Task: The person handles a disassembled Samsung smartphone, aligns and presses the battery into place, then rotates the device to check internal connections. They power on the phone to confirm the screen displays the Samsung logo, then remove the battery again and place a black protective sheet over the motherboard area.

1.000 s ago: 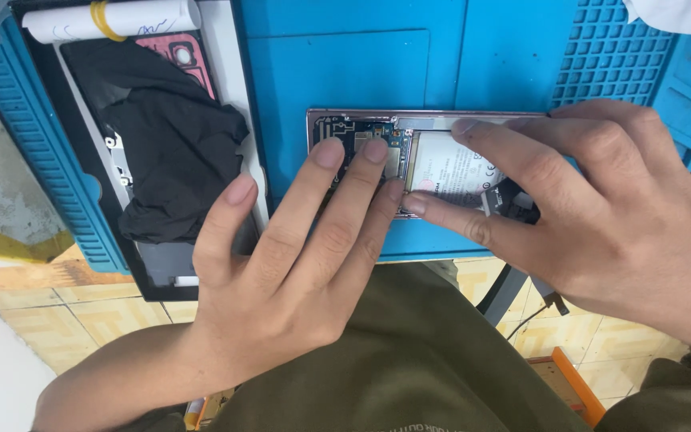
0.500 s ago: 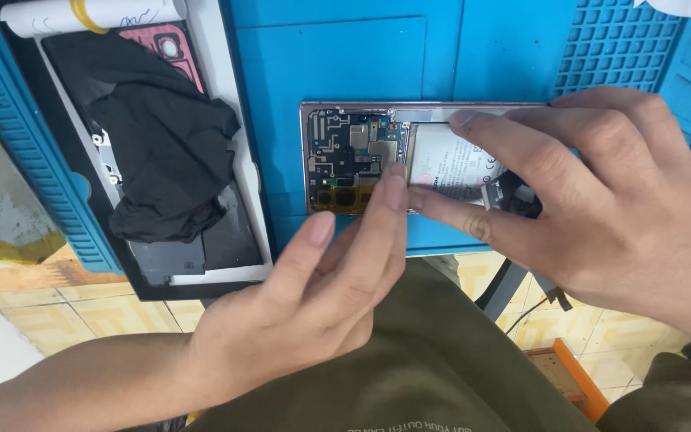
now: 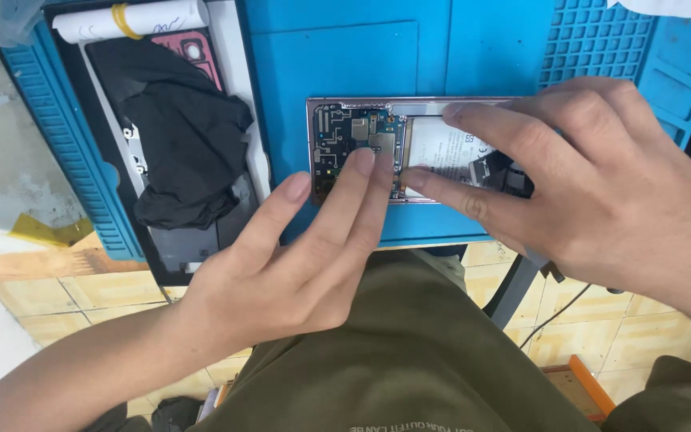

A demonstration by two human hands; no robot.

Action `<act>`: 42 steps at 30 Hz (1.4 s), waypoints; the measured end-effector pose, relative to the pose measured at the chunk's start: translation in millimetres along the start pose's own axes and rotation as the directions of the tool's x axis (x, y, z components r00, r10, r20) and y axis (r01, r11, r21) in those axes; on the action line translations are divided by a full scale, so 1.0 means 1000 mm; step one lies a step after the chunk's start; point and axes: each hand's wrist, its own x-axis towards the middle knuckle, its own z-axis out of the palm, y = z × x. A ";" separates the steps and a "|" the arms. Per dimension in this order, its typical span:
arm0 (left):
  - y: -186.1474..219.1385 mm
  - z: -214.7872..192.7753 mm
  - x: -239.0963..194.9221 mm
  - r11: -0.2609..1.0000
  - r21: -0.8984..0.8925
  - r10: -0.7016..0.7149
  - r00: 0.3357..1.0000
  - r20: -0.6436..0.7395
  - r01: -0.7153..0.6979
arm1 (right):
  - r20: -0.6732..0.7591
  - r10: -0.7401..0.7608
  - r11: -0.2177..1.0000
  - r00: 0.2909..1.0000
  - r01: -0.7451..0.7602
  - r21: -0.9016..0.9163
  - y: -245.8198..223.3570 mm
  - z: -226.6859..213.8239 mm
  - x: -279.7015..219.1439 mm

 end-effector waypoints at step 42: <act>-0.014 0.001 0.008 0.983 -0.098 0.160 0.987 0.015 -0.157 | 0.033 -0.021 0.984 0.999 0.015 0.175 0.011 -0.001 -0.006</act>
